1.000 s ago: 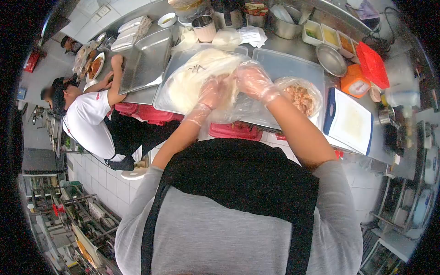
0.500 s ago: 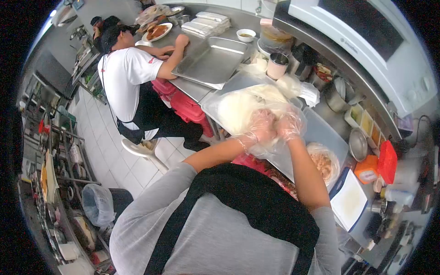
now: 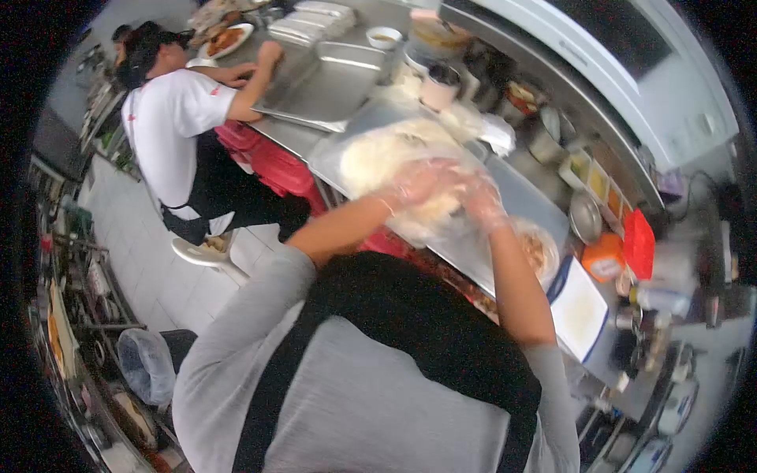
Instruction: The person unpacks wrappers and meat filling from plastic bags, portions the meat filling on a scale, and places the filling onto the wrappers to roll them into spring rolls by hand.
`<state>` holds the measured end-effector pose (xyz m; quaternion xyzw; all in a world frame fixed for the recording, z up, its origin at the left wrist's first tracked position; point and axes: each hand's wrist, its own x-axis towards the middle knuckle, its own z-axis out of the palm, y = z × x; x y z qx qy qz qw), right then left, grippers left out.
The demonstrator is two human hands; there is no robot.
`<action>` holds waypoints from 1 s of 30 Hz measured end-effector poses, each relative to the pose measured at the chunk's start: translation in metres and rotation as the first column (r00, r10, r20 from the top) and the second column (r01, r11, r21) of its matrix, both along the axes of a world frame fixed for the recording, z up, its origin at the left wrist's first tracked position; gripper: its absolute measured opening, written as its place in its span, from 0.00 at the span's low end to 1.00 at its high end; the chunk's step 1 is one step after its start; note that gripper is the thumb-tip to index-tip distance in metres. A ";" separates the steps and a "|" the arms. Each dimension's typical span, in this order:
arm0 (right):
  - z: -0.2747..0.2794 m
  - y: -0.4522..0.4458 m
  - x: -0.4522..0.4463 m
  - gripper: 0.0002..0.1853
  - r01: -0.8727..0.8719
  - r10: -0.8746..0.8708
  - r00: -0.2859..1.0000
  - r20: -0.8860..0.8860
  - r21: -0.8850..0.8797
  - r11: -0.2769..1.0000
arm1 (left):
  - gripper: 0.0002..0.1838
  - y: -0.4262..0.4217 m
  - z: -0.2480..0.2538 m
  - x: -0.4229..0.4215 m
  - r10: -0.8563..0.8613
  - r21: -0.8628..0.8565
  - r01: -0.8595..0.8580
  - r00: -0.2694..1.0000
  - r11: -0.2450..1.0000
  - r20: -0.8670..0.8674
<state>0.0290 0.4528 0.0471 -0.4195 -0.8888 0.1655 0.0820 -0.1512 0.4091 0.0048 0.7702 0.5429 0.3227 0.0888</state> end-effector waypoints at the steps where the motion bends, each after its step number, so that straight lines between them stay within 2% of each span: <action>1: -0.003 0.000 0.003 0.22 0.038 -0.039 0.998 -0.052 -0.012 0.999 | 0.20 0.009 -0.009 -0.006 -0.100 -0.116 0.100 0.995 0.988 0.001; 2: -0.005 0.002 0.005 0.23 0.058 -0.065 0.995 -0.080 -0.081 0.995 | 0.22 0.021 -0.019 -0.011 -0.200 -0.225 0.197 0.980 0.954 0.012; 4: -0.014 0.007 0.010 0.25 0.098 -0.143 0.976 -0.164 -0.254 0.962 | 0.22 0.020 0.002 -0.019 -0.282 -0.291 0.244 0.955 0.925 -0.096; 6: -0.028 0.013 0.015 0.25 0.107 -0.250 0.930 -0.271 -0.449 0.887 | 0.21 0.025 0.006 -0.020 -0.305 -0.273 0.251 0.935 0.929 -0.179; 7: -0.036 0.019 0.018 0.25 0.090 -0.256 0.924 -0.286 -0.485 0.870 | 0.20 0.028 0.009 -0.020 -0.305 -0.259 0.245 0.925 0.934 -0.226; 9: -0.049 0.027 0.020 0.25 0.042 -0.262 0.910 -0.321 -0.556 0.830 | 0.18 0.032 0.016 -0.023 -0.339 -0.346 0.240 0.903 0.907 -0.262; 12: -0.013 0.003 0.010 0.26 0.132 -0.341 0.907 -0.247 -0.602 0.788 | 0.14 0.027 0.032 -0.025 -0.360 -0.444 0.194 0.873 0.875 -0.329; 13: -0.019 0.007 0.012 0.26 0.131 -0.342 0.908 -0.244 -0.609 0.783 | 0.12 0.023 0.034 -0.025 -0.366 -0.472 0.174 0.862 0.864 -0.351; 16: -0.027 0.009 0.014 0.27 0.105 -0.373 0.888 -0.269 -0.672 0.733 | 0.10 0.021 0.032 -0.028 -0.352 -0.394 0.201 0.864 0.897 -0.359; 18: -0.017 0.003 0.012 0.27 0.042 -0.432 0.838 -0.333 -0.750 0.660 | 0.16 0.021 0.019 -0.022 -0.216 -0.342 0.100 0.922 0.934 -0.321; 19: -0.018 0.007 0.011 0.27 0.066 -0.324 0.895 -0.308 -0.626 0.777 | 0.20 0.019 0.021 -0.018 -0.142 -0.312 0.044 0.943 0.949 -0.300; 21: -0.026 0.017 0.013 0.28 0.061 -0.128 0.974 -0.186 -0.328 0.943 | 0.26 0.016 0.030 0.003 0.040 -0.362 -0.163 0.945 0.918 -0.325; 22: -0.031 0.020 0.015 0.27 0.076 -0.149 0.971 -0.185 -0.351 0.933 | 0.29 0.015 0.034 0.011 0.126 -0.389 -0.259 0.934 0.884 -0.336; 25: -0.038 0.021 0.017 0.26 0.113 -0.204 0.959 -0.197 -0.398 0.910 | 0.25 0.020 0.030 0.013 0.060 -0.382 -0.220 0.919 0.898 -0.389; 27: -0.041 0.017 0.015 0.25 0.119 -0.231 0.940 -0.250 -0.393 0.912 | 0.22 0.018 0.034 0.014 0.031 -0.401 -0.183 0.934 0.898 -0.357; 29: -0.016 -0.003 0.005 0.21 0.150 -0.147 0.983 -0.108 0.017 0.989 | 0.19 0.019 0.033 0.011 0.063 -0.377 -0.188 0.945 0.907 -0.321; 30: -0.001 -0.009 0.001 0.20 0.132 -0.129 0.991 -0.029 0.229 0.965 | 0.18 0.024 0.024 0.008 0.107 -0.344 -0.210 0.949 0.915 -0.295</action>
